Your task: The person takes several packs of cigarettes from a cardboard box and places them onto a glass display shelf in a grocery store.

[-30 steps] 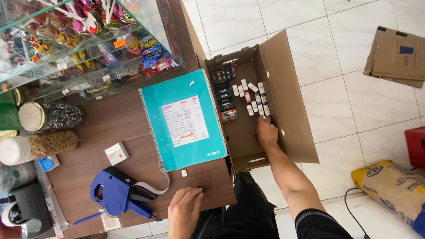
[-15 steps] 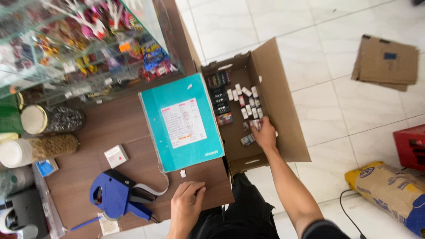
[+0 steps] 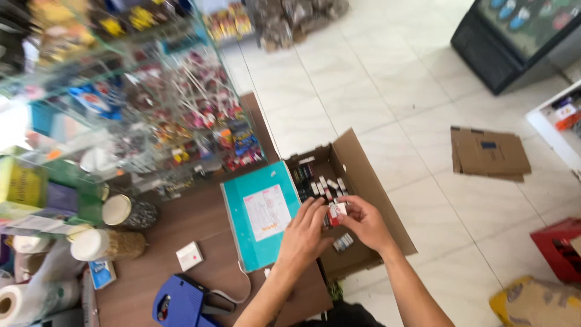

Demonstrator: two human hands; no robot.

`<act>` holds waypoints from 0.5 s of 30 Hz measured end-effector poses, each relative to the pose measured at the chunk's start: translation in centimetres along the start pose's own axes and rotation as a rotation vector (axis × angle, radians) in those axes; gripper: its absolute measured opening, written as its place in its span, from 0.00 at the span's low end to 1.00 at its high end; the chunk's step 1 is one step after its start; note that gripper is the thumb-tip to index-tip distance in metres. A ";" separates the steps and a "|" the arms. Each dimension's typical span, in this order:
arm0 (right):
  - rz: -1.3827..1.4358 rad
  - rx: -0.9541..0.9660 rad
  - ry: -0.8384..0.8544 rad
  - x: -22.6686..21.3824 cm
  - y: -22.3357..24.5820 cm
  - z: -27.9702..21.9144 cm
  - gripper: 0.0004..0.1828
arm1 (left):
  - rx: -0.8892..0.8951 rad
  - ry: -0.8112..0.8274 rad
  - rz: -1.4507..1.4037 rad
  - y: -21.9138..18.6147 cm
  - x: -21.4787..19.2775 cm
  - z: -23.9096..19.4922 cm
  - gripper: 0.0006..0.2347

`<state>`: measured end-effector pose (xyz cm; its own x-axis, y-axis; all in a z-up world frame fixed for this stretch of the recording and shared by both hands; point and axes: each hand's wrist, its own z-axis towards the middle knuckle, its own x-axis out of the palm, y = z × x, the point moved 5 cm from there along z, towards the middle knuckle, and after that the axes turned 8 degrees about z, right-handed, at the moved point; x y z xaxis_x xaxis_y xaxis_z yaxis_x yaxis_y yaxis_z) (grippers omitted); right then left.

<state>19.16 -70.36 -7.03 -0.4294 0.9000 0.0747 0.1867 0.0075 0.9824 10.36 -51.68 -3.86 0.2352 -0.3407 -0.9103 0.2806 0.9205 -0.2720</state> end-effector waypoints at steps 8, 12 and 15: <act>0.174 -0.030 0.040 5.2 6.3 1.2 0.24 | -0.271 0.030 -0.308 3.8 -6.0 0.8 0.24; 0.252 -0.175 0.288 7.7 7.5 3.0 0.36 | -0.388 0.031 -0.541 6.4 -9.6 0.3 0.21; 0.273 -0.199 0.404 10.3 10.4 3.5 0.47 | -0.392 -0.071 -0.779 7.6 -13.4 -0.2 0.20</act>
<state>19.72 -59.47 3.37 -0.7025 0.6176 0.3538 0.1846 -0.3220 0.9286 9.16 -40.10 6.23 0.1705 -0.8994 -0.4025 0.0479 0.4155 -0.9083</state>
